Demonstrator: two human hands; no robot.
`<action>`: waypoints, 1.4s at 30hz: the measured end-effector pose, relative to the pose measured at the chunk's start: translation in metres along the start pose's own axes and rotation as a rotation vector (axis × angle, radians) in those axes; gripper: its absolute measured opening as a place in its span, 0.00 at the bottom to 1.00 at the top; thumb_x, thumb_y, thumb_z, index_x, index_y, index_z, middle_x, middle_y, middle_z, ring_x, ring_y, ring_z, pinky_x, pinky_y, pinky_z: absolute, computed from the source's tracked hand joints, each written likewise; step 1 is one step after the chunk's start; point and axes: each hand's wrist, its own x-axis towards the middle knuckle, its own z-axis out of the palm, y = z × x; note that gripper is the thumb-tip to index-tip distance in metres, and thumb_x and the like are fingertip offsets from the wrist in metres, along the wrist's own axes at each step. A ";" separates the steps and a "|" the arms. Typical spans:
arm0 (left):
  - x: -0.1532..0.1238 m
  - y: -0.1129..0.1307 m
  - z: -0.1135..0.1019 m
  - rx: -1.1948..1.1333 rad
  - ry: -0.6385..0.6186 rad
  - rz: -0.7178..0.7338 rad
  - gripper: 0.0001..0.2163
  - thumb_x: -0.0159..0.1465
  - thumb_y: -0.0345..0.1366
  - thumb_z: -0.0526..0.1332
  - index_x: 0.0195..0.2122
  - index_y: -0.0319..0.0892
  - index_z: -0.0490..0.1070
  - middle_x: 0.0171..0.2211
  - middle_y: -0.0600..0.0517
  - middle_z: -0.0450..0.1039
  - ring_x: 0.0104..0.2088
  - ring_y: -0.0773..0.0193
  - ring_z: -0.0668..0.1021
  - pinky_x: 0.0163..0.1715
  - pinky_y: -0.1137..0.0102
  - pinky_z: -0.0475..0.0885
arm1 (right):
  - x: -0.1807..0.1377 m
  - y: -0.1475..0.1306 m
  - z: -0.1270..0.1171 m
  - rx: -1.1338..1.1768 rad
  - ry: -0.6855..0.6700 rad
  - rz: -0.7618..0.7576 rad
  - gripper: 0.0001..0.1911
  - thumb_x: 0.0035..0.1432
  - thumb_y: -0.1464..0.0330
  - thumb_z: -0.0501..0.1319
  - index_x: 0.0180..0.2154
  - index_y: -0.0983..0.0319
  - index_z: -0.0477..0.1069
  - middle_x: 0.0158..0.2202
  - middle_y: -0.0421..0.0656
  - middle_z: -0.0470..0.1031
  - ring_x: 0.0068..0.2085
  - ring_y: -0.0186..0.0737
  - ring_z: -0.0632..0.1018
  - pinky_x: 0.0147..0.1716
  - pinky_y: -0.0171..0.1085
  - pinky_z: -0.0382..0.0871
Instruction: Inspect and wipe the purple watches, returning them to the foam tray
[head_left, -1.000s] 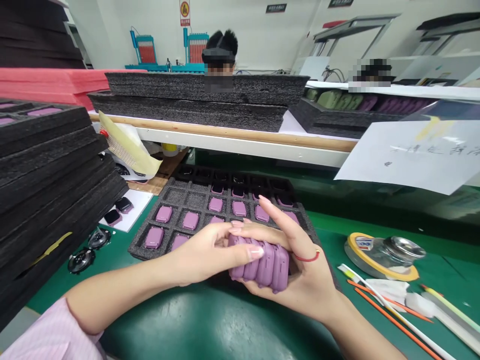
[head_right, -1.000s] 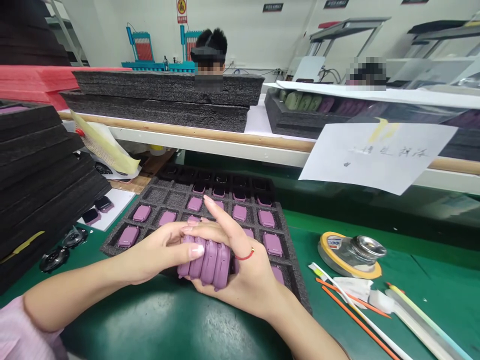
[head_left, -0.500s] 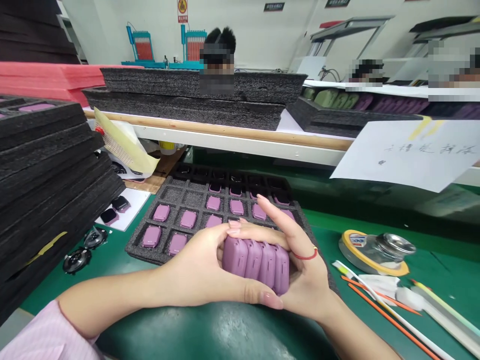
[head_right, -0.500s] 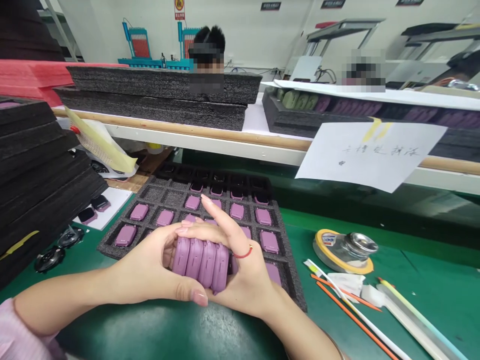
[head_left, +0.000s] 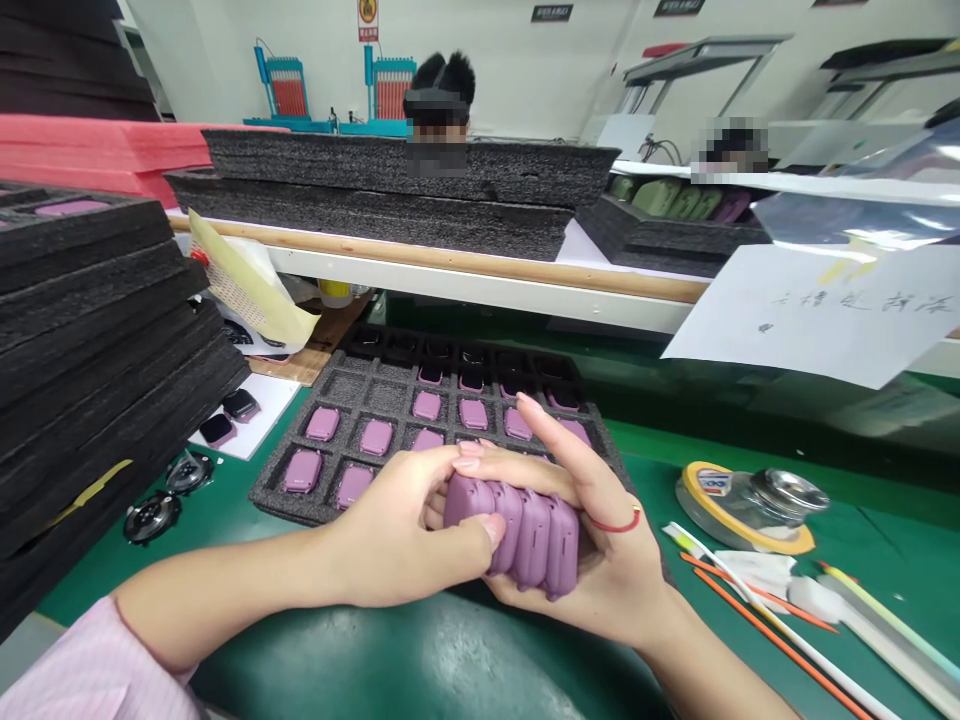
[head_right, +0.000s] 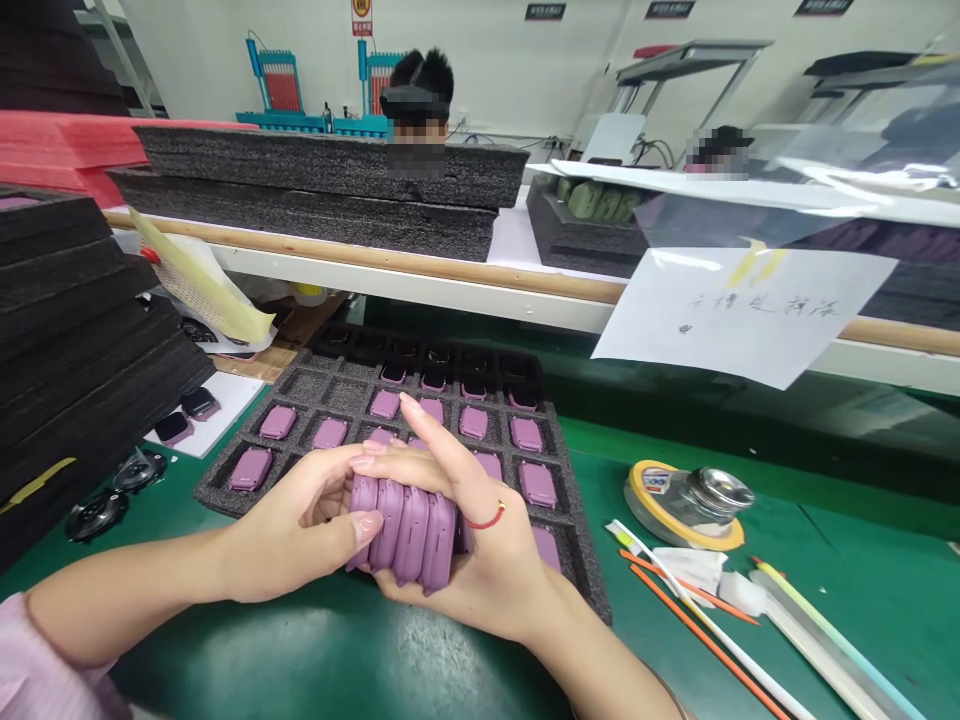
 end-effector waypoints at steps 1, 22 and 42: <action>0.000 -0.001 0.000 0.020 0.008 0.002 0.11 0.64 0.41 0.62 0.42 0.39 0.71 0.33 0.52 0.69 0.32 0.65 0.72 0.32 0.71 0.70 | 0.000 -0.001 0.000 0.002 0.000 0.001 0.56 0.49 0.78 0.70 0.72 0.50 0.45 0.61 0.44 0.75 0.56 0.52 0.80 0.61 0.52 0.75; 0.005 -0.001 0.007 0.084 0.126 0.038 0.28 0.54 0.36 0.74 0.56 0.47 0.71 0.51 0.51 0.77 0.49 0.56 0.79 0.49 0.67 0.75 | -0.001 -0.012 0.002 0.055 0.034 0.269 0.20 0.60 0.74 0.60 0.54 0.55 0.73 0.59 0.45 0.76 0.62 0.49 0.75 0.63 0.51 0.69; 0.010 0.003 0.011 0.030 0.048 0.037 0.15 0.55 0.30 0.71 0.44 0.43 0.76 0.42 0.53 0.80 0.42 0.61 0.82 0.40 0.71 0.77 | 0.000 -0.008 0.008 0.097 0.079 0.290 0.15 0.68 0.69 0.57 0.52 0.51 0.77 0.58 0.38 0.78 0.61 0.41 0.76 0.63 0.43 0.70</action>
